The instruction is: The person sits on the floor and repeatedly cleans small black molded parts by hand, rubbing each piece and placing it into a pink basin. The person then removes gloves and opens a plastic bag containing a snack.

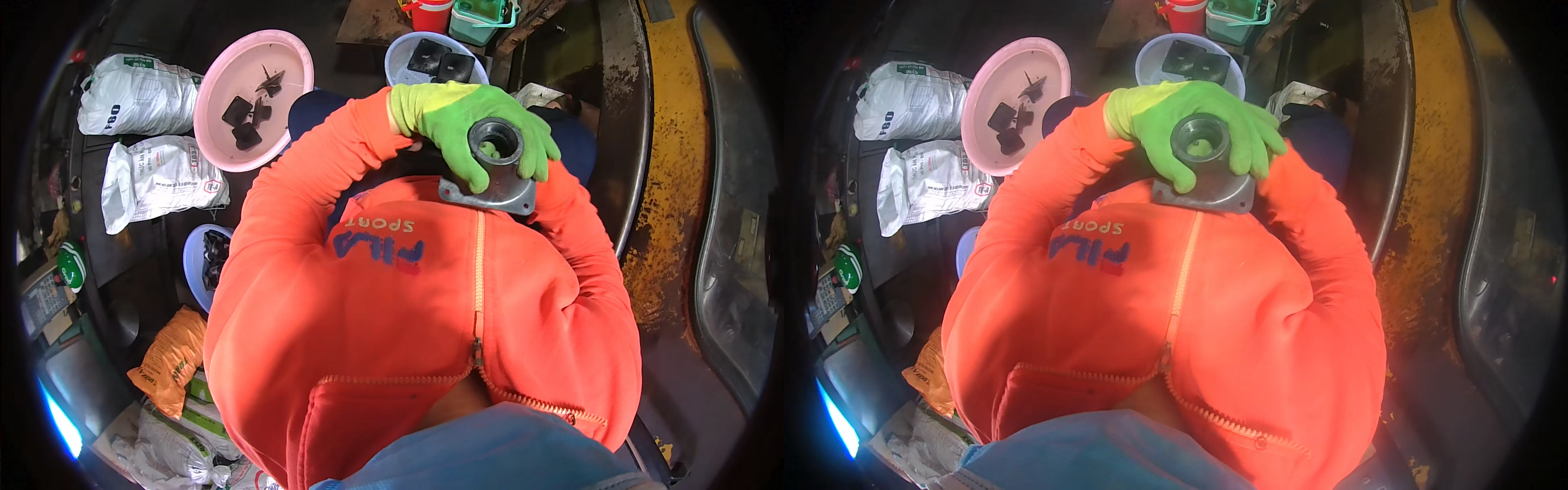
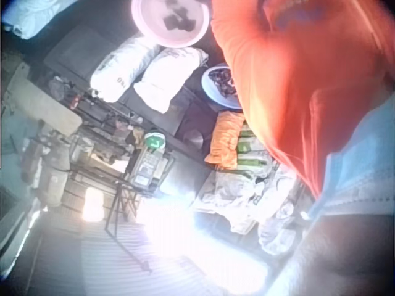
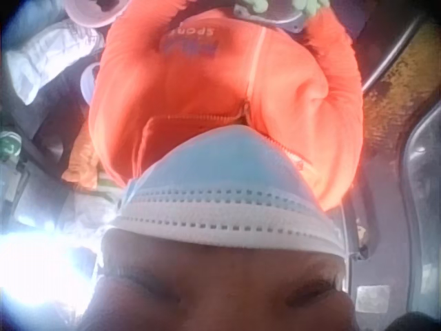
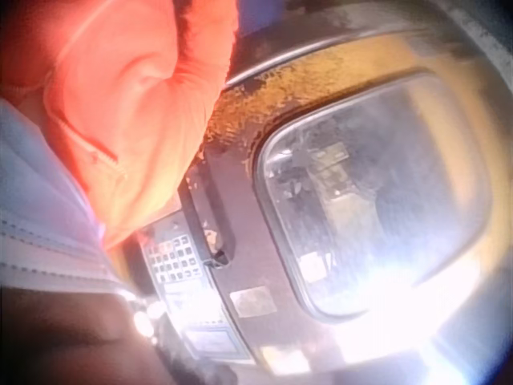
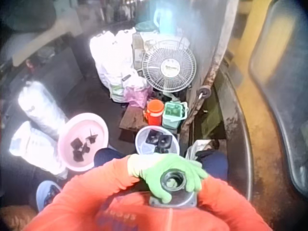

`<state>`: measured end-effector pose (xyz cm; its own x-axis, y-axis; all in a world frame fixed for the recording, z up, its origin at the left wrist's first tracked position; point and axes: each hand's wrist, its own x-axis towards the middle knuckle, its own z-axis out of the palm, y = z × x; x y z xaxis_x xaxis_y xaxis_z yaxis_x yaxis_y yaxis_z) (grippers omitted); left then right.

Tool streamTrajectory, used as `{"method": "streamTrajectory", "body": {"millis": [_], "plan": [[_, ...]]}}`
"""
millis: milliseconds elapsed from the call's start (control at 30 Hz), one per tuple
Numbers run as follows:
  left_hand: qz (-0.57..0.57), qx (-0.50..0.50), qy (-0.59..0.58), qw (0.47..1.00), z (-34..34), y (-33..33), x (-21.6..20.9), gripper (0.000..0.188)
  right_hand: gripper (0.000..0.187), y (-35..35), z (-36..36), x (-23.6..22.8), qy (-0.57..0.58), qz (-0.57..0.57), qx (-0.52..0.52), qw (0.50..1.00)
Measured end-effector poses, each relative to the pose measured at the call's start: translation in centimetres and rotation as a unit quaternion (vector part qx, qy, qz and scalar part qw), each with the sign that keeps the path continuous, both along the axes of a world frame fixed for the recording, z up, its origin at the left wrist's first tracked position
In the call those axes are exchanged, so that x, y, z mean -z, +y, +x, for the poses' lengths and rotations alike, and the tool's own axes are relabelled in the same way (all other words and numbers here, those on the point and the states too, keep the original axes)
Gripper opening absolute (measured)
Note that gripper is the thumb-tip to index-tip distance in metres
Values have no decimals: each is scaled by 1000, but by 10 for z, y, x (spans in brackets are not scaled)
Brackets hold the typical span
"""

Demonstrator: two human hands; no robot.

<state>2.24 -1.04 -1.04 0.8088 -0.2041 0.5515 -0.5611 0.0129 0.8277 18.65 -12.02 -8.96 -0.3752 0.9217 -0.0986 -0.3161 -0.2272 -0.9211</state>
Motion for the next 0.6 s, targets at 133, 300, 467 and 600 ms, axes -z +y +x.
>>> {"method": "streamTrajectory", "body": {"millis": [133,300,467,600], "plan": [[0,-59,53,997,-7,17,-8,43,50,15,-11,15,326,-85,-85,938],[286,-361,36,887,-30,48,-5,51,40,26,-9,-14,246,-129,174,945],[-196,-417,24,887,-25,29,26,69,29,36,-17,-34,215,-98,240,942],[-594,-195,159,764,-24,12,46,74,28,42,-31,-36,169,-109,256,945]]}}
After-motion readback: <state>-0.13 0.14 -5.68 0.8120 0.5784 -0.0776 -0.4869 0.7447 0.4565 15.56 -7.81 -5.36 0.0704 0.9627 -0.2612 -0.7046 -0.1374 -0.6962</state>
